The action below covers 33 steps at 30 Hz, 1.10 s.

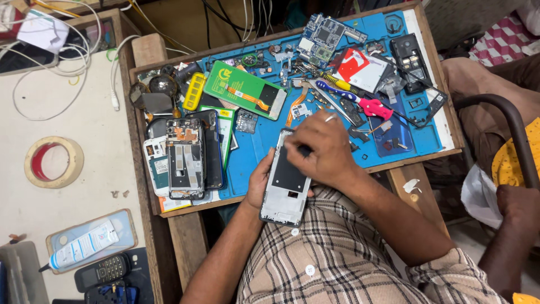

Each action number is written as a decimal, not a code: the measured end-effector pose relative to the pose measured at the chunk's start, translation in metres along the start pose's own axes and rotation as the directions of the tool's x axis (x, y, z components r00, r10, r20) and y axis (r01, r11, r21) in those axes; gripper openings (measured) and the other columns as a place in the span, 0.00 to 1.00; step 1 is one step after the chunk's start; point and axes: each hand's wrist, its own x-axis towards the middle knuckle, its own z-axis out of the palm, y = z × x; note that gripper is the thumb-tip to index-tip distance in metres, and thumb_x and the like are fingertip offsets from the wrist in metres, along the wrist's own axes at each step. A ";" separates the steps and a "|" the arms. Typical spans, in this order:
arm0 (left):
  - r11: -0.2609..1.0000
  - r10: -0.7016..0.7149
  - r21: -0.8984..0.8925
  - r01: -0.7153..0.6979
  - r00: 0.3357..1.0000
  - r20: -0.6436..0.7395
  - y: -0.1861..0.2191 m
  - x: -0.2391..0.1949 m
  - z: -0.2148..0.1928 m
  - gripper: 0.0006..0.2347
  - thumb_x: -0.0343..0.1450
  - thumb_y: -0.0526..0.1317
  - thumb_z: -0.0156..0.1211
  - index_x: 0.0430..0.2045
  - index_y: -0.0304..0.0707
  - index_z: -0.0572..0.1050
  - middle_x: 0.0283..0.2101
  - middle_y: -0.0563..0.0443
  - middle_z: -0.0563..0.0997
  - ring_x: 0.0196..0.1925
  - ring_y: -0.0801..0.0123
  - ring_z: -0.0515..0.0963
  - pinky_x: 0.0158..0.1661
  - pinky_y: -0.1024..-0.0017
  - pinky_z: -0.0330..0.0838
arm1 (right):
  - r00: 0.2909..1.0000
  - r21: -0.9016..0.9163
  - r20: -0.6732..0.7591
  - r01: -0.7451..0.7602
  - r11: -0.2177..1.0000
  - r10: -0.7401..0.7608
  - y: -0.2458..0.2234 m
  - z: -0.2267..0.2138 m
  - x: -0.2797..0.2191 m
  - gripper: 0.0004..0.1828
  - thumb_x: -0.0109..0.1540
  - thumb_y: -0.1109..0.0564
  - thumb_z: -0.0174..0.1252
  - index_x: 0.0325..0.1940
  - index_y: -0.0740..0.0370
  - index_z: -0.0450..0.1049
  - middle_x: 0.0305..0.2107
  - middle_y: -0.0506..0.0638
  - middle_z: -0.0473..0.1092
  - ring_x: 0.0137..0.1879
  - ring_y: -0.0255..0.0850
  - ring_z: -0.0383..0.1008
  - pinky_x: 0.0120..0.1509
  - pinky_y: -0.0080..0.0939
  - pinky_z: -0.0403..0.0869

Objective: The person uses a small metal tool to scrape adhesive residue from the frame of a disassembled smartphone. They then use a toothbrush to clean the same area. The person continues to scrape and clean the frame throughout the clip.

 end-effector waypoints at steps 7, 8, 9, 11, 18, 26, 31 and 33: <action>0.998 0.035 0.058 -0.037 0.999 0.034 -0.004 -0.002 0.003 0.27 0.82 0.57 0.35 0.69 0.35 0.60 0.60 0.34 0.74 0.56 0.48 0.81 0.52 0.42 0.80 | 0.996 -0.065 -0.047 -0.073 0.995 0.070 0.001 -0.002 0.006 0.04 0.56 0.59 0.68 0.31 0.57 0.78 0.29 0.48 0.72 0.39 0.48 0.72 0.44 0.48 0.69; 0.996 0.053 0.069 -0.057 0.996 0.069 -0.004 -0.001 0.004 0.27 0.84 0.57 0.35 0.71 0.33 0.59 0.61 0.33 0.73 0.57 0.47 0.81 0.54 0.42 0.79 | 0.997 -0.042 -0.039 -0.064 0.997 0.062 0.004 -0.003 0.007 0.04 0.55 0.59 0.68 0.30 0.57 0.78 0.29 0.48 0.72 0.39 0.48 0.72 0.44 0.48 0.69; 0.994 0.069 0.079 -0.078 0.992 0.104 -0.005 -0.001 0.007 0.28 0.85 0.57 0.35 0.73 0.32 0.57 0.63 0.32 0.72 0.58 0.46 0.80 0.55 0.41 0.79 | 0.998 -0.019 -0.031 -0.055 0.998 0.054 0.005 -0.005 0.008 0.05 0.55 0.59 0.68 0.30 0.57 0.78 0.28 0.48 0.71 0.38 0.48 0.72 0.44 0.47 0.69; 0.976 0.135 0.166 -0.140 0.990 0.040 -0.005 -0.002 0.014 0.27 0.82 0.55 0.35 0.74 0.39 0.54 0.65 0.34 0.70 0.60 0.48 0.78 0.55 0.43 0.78 | 0.998 0.024 -0.045 -0.053 0.998 0.054 0.006 -0.006 0.009 0.05 0.53 0.59 0.68 0.30 0.58 0.77 0.28 0.49 0.71 0.38 0.48 0.71 0.43 0.47 0.69; 0.925 0.372 0.017 -0.379 0.915 0.159 -0.005 0.001 0.044 0.26 0.82 0.53 0.39 0.76 0.48 0.51 0.68 0.35 0.68 0.64 0.43 0.75 0.55 0.41 0.78 | 0.938 0.192 -0.167 -0.272 0.943 0.304 0.006 -0.009 -0.012 0.05 0.60 0.65 0.64 0.39 0.64 0.77 0.35 0.52 0.72 0.41 0.40 0.74 0.47 0.39 0.73; 0.750 0.607 0.304 -0.587 0.794 0.037 0.002 -0.006 0.076 0.33 0.73 0.31 0.50 0.76 0.49 0.45 0.70 0.31 0.64 0.69 0.48 0.69 0.59 0.44 0.75 | 0.809 0.657 0.102 -0.492 0.571 0.579 -0.006 0.009 -0.073 0.07 0.71 0.61 0.50 0.52 0.66 0.65 0.44 0.50 0.73 0.45 0.31 0.76 0.47 0.31 0.75; 0.712 0.657 0.309 -0.630 0.753 0.021 0.006 -0.007 0.082 0.34 0.73 0.31 0.48 0.76 0.49 0.44 0.71 0.34 0.62 0.69 0.49 0.68 0.61 0.45 0.74 | 0.798 0.721 0.198 -0.512 0.466 0.570 -0.013 0.021 -0.099 0.07 0.71 0.62 0.49 0.52 0.66 0.64 0.37 0.50 0.70 0.36 0.26 0.70 0.35 0.27 0.72; 0.712 0.656 0.316 -0.627 0.755 0.021 0.007 -0.007 0.082 0.34 0.74 0.31 0.48 0.76 0.49 0.43 0.71 0.34 0.62 0.70 0.49 0.68 0.61 0.45 0.73 | 0.814 0.729 0.171 -0.484 0.484 0.555 -0.012 0.024 -0.102 0.07 0.71 0.62 0.50 0.52 0.66 0.64 0.38 0.50 0.70 0.36 0.25 0.69 0.35 0.26 0.71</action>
